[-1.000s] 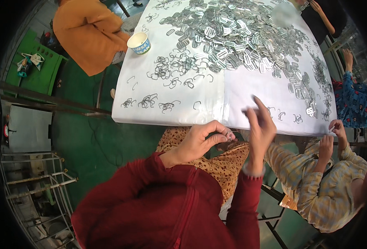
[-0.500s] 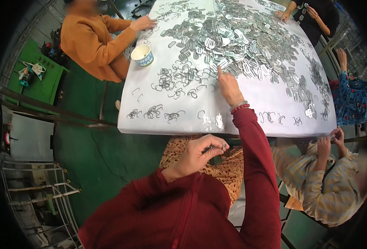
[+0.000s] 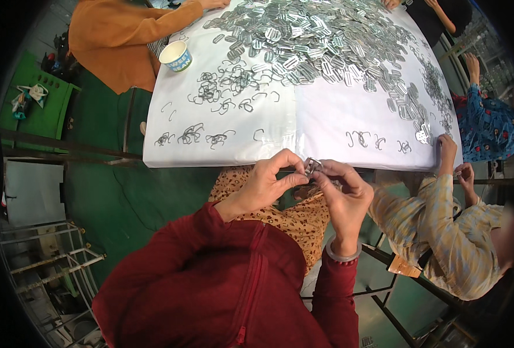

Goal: The person picks up metal buckles from a table and hangs them one at a time onto a metal rack.

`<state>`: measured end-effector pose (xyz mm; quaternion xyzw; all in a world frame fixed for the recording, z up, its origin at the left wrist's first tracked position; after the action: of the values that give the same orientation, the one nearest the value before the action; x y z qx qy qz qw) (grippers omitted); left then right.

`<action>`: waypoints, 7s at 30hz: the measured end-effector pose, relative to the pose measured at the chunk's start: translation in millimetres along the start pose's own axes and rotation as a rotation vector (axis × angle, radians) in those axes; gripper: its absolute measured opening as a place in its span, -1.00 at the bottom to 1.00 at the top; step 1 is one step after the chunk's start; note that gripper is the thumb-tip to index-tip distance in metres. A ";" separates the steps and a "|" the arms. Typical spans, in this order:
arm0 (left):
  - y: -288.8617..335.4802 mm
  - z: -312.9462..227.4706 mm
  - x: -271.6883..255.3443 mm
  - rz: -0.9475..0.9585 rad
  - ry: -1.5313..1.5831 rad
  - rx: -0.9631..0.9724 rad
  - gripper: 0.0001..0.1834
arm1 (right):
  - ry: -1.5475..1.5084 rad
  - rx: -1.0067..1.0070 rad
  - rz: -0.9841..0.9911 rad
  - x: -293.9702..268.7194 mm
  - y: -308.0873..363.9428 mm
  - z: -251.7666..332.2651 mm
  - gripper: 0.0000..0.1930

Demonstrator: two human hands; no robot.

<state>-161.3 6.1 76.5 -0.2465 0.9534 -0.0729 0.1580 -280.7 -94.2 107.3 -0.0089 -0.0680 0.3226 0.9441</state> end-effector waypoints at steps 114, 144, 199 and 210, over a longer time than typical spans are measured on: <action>-8.2 -6.1 17.0 -0.084 -0.057 0.156 -0.84 | -0.041 -0.169 -0.164 -11.3 8.5 -0.7 -0.76; -94.8 10.1 -41.5 0.093 -0.181 0.045 -0.80 | -0.140 -0.096 -0.177 -22.1 4.6 -8.8 -0.77; -92.6 116.2 163.3 1.426 -0.462 -0.059 -0.59 | 0.760 -1.455 -1.486 -119.2 416.3 349.6 -0.91; -94.5 108.4 159.6 1.381 -0.374 -0.131 -0.58 | 0.919 -1.381 -1.743 -141.4 498.4 418.3 -0.91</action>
<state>-214.7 -161.2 -47.2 0.3956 0.8511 0.1444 0.3135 -750.5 202.7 474.0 -0.5777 0.1332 -0.5619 0.5768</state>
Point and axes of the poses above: each hand's wrist, its own y-axis away from the middle knuckle, its own x-axis out of the palm, z = x × y, the point moved 4 cm from there along -y, towards the middle knuckle, and after that the axes turned 11 degrees about -y, right-handed, at the moved point
